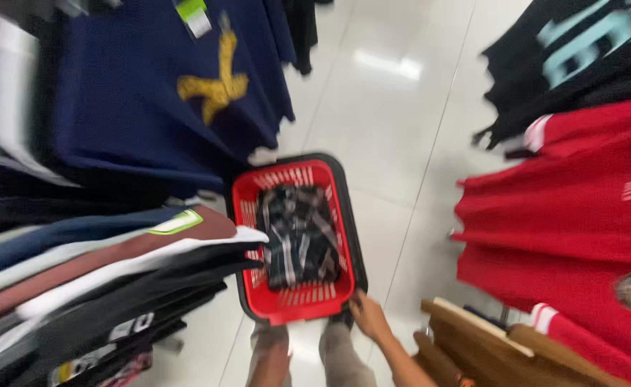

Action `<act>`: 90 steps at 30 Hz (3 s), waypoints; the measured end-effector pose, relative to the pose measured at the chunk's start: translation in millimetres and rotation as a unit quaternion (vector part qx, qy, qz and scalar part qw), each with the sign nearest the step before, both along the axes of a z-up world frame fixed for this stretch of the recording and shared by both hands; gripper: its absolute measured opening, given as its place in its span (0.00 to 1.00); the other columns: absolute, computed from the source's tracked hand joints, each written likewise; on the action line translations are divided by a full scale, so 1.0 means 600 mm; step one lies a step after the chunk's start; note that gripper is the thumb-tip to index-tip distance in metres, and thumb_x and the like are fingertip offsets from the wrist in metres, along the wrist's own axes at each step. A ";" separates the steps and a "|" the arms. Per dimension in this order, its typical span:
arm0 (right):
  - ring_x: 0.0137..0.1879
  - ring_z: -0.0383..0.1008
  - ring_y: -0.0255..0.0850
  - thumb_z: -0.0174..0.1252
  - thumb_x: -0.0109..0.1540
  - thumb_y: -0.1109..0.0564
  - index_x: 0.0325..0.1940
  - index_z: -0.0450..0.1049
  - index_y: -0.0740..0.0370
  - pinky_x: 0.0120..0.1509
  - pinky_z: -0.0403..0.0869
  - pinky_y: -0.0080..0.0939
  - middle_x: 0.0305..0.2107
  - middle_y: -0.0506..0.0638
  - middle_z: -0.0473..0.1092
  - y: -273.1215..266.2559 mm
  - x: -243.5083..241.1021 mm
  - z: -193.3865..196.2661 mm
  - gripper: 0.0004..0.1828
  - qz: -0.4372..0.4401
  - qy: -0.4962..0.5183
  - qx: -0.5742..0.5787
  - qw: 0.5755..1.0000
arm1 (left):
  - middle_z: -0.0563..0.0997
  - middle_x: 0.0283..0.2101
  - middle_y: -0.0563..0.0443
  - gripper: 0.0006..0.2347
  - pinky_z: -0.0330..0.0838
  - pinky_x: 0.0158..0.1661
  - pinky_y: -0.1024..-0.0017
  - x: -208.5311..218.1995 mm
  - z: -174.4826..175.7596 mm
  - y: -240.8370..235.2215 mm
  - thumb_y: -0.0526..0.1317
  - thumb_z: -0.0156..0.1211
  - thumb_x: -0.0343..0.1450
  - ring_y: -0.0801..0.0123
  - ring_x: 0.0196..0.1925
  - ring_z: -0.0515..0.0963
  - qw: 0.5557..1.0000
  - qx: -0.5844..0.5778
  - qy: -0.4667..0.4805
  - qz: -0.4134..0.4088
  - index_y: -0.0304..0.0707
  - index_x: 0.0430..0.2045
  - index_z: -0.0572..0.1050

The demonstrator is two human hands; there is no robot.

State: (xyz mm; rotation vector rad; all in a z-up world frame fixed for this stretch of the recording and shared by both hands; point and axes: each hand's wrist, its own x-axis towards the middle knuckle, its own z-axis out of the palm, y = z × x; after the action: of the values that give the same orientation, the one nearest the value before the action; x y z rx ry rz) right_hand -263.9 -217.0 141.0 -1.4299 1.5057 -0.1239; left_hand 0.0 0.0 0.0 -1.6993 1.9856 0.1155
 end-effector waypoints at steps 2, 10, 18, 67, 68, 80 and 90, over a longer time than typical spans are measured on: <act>0.45 0.71 0.45 0.45 0.57 0.53 0.42 0.66 0.56 0.48 0.67 0.42 0.38 0.53 0.71 -0.047 0.043 0.021 0.11 -0.013 -0.013 0.043 0.999 | 0.74 0.46 0.45 0.19 0.68 0.46 0.61 -0.017 0.164 -0.164 0.52 0.44 0.66 0.57 0.48 0.74 0.929 0.147 0.203 0.271 0.42 0.46 0.66; 0.50 0.67 0.63 0.48 0.59 0.59 0.48 0.65 0.68 0.56 0.65 0.57 0.38 0.68 0.68 -0.187 0.179 -0.197 0.15 -0.009 -0.048 -0.029 0.998 | 0.78 0.36 0.40 0.13 0.72 0.45 0.60 0.066 -0.014 -0.458 0.46 0.47 0.69 0.49 0.43 0.77 0.810 0.076 0.432 0.390 0.37 0.37 0.74; 0.61 0.58 0.63 0.54 0.55 0.60 0.56 0.60 0.71 0.64 0.59 0.57 0.53 0.70 0.59 -0.274 0.257 -0.348 0.26 -0.084 0.104 -0.180 0.974 | 0.70 0.42 0.30 0.21 0.63 0.50 0.52 0.126 -0.182 -0.694 0.46 0.59 0.65 0.38 0.48 0.71 0.819 -0.120 0.426 0.366 0.28 0.44 0.67; 0.42 0.69 0.45 0.48 0.54 0.66 0.47 0.70 0.69 0.52 0.65 0.42 0.35 0.55 0.70 0.074 0.160 0.273 0.18 -0.079 -0.312 0.317 0.892 | 0.56 0.61 0.41 0.41 0.53 0.61 0.50 0.031 0.811 -0.068 0.44 0.74 0.52 0.46 0.64 0.57 0.587 -0.166 0.641 0.466 0.40 0.58 0.55; 0.40 0.70 0.44 0.49 0.54 0.65 0.46 0.70 0.69 0.50 0.66 0.40 0.34 0.54 0.70 0.098 0.173 0.289 0.16 -0.090 -0.320 0.350 0.876 | 0.61 0.57 0.44 0.32 0.58 0.59 0.52 0.039 0.820 -0.041 0.35 0.67 0.55 0.47 0.61 0.61 0.594 -0.187 0.599 0.502 0.41 0.55 0.59; 0.55 0.66 0.55 0.54 0.57 0.58 0.60 0.59 0.64 0.62 0.65 0.55 0.54 0.61 0.60 0.458 0.348 0.452 0.27 -0.015 -0.243 0.378 0.893 | 0.77 0.45 0.44 0.20 0.66 0.49 0.55 0.126 0.977 0.445 0.24 0.42 0.64 0.51 0.50 0.74 0.413 -0.394 0.593 0.568 0.50 0.45 0.70; 0.69 0.44 0.62 0.55 0.53 0.59 0.70 0.44 0.56 0.66 0.55 0.63 0.64 0.64 0.47 0.735 0.482 0.664 0.43 0.504 -0.298 0.250 0.771 | 0.77 0.39 0.38 0.19 0.67 0.38 0.52 0.136 1.074 0.671 0.23 0.37 0.65 0.44 0.33 0.76 0.472 -0.443 0.581 0.493 0.46 0.45 0.66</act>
State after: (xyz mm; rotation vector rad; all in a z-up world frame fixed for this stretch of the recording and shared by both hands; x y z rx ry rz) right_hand 25.3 223.8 539.5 -1.3759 0.0976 0.4249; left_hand 81.8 402.5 644.7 -4.1535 1.1505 1.0431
